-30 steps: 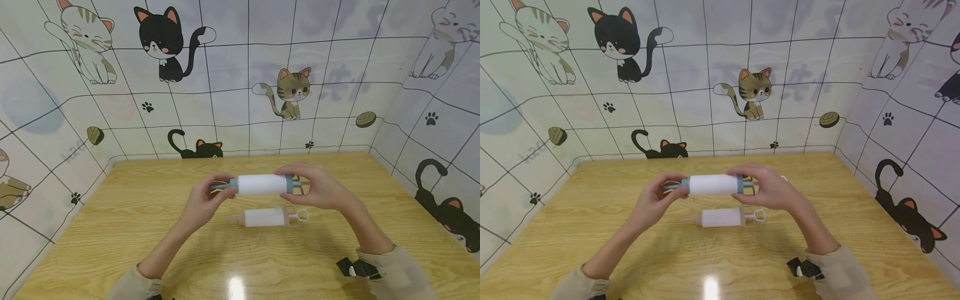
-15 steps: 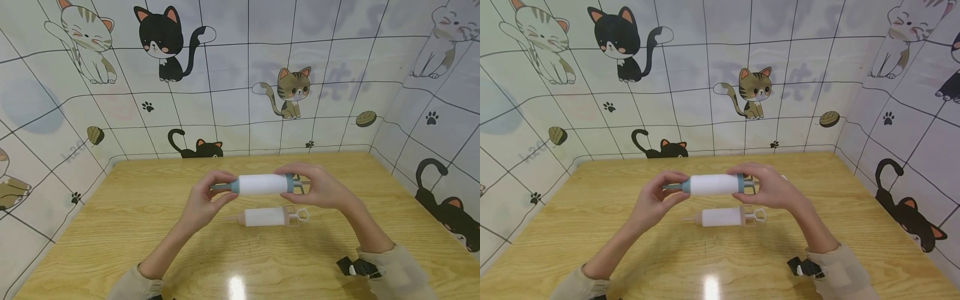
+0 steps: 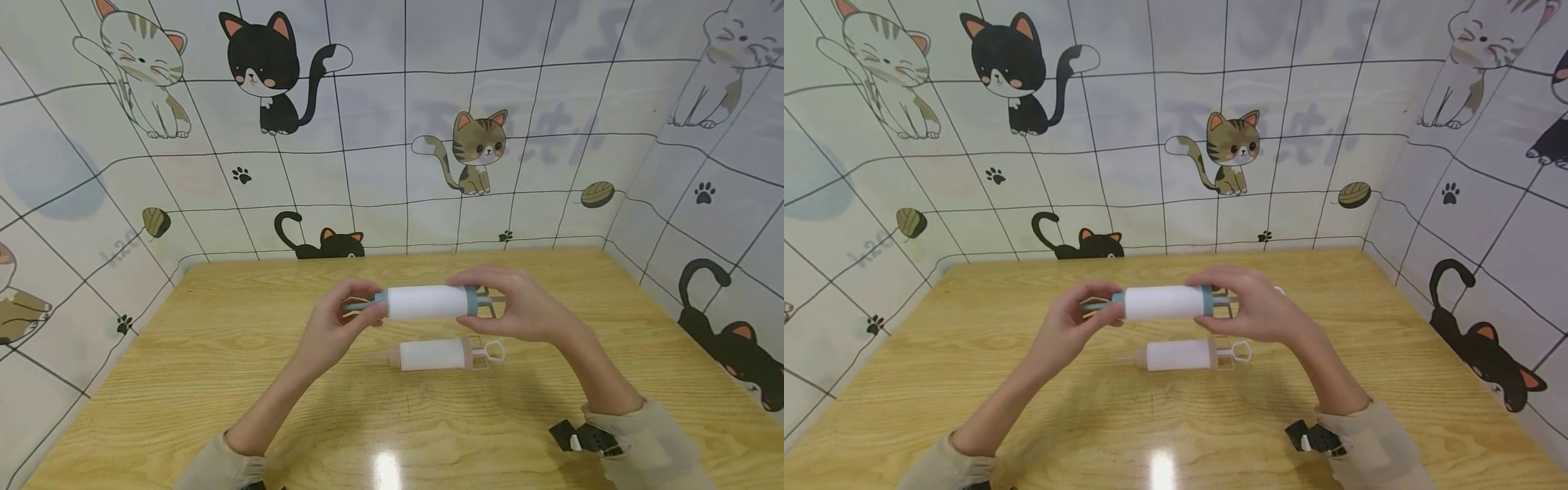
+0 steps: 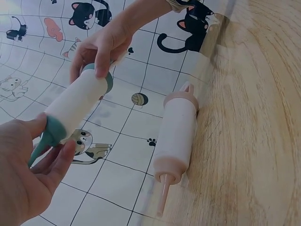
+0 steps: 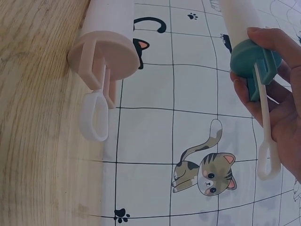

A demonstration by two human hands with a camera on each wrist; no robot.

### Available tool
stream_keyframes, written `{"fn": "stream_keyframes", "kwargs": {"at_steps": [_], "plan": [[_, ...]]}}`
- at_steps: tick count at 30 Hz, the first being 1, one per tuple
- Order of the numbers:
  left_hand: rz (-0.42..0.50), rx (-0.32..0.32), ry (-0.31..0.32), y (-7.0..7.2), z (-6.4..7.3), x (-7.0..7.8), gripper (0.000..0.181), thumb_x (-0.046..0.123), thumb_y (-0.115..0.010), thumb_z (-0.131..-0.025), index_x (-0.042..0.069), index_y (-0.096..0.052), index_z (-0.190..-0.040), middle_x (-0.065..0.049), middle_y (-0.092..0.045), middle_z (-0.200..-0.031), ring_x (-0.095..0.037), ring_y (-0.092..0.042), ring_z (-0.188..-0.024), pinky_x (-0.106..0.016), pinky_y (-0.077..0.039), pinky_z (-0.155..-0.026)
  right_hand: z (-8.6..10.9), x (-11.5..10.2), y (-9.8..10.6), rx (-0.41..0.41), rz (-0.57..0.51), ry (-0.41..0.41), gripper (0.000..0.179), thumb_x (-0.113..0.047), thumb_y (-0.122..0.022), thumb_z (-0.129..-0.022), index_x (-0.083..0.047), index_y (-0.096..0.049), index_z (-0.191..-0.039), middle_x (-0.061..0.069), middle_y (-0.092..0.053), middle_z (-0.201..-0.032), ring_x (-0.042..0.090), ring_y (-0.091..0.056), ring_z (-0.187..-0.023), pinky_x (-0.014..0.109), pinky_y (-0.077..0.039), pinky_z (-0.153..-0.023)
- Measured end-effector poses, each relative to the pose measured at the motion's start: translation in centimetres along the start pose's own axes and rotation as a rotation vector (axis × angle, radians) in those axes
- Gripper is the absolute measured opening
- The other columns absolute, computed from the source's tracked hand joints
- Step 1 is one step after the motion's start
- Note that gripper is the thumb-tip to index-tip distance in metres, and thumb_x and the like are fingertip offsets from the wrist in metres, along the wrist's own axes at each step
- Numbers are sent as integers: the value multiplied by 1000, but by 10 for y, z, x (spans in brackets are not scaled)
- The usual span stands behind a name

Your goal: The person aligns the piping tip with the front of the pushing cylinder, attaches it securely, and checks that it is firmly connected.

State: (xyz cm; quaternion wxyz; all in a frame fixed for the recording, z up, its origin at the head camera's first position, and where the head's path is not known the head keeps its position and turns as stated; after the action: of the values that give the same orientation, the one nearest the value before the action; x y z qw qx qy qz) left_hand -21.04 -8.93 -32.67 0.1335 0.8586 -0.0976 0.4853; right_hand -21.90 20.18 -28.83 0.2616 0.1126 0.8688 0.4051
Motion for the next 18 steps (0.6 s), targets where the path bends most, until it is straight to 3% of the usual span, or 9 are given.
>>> {"fn": "stream_keyframes", "kwargs": {"at_steps": [3,7,14,18], "plan": [[22,-25,31,0,0,-2,22,-2,-68,-95,-1,-63,-116,-19,-64,-106,-26,-70,-84,-40,-63,-76,0,0,0,-2,4,-5,51,-8,-87,-77,-9,-68,-125,4,-70,-120,16,-66,-99,34,-61,-75],[14,-16,39,1,0,-1,25,-1,-71,-92,1,-64,-116,-17,-64,-109,-27,-68,-92,-39,-62,-80,0,0,0,-4,2,-5,51,-8,-87,-77,-8,-67,-125,5,-70,-120,16,-66,-100,35,-61,-75],[26,-12,-12,0,0,0,32,-9,-74,-87,-1,-65,-116,-16,-64,-114,-25,-64,-102,-42,-60,-89,1,2,0,-6,-9,-24,51,-8,-87,-78,-9,-67,-125,4,-69,-120,15,-65,-99,36,-61,-76],[52,-15,-33,-1,1,1,27,-6,-72,-90,-1,-65,-116,-16,-64,-113,-23,-64,-102,-42,-59,-91,1,2,-1,-11,-17,-43,51,-8,-87,-78,-10,-67,-125,3,-69,-121,15,-65,-99,35,-60,-76]]}}
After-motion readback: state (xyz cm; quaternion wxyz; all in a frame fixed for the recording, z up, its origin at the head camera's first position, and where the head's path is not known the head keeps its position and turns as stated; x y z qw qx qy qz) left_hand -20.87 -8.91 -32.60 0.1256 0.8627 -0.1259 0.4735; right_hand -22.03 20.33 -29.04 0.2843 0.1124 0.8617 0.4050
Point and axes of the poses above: each hand's wrist, its own z-axis away from the middle knuckle, its own y-axis out of the back of the hand, x = y × z, the point moved 2 cm from there along -z, towards the middle knuckle
